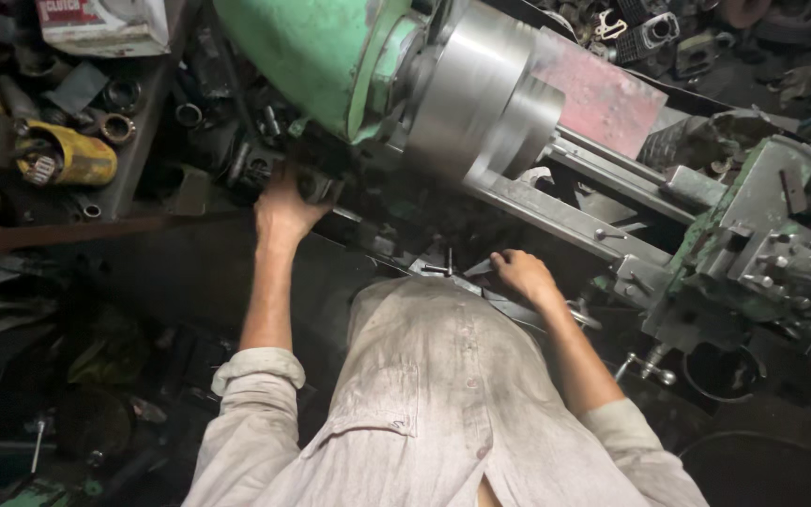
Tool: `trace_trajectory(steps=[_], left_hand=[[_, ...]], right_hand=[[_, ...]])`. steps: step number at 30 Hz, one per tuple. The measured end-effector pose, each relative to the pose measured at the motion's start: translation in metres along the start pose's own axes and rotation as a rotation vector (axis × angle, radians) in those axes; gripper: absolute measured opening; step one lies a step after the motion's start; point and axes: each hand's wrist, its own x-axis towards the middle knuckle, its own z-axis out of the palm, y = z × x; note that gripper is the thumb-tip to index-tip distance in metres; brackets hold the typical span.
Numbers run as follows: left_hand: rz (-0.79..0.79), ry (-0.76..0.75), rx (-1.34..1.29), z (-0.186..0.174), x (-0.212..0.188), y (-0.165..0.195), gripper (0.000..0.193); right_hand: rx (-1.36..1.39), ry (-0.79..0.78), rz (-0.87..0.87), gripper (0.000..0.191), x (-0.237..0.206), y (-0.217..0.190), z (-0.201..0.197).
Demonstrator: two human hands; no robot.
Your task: The person operates a lathe to smooth a cylindrical metal part, then moves to a workbench to assemble an engine cylinder. They insert a piston into the cylinder and use a hammer and punch to seat it, then rotate and inspect the assembly.
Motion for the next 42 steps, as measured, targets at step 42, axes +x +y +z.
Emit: trace_trajectory(steps=[42], left_hand=[[0.096, 0.190, 0.017, 0.025, 0.006, -0.005, 0.077]], right_hand=[[1.549, -0.128, -0.220, 0.031, -0.015, 0.028, 0.014]])
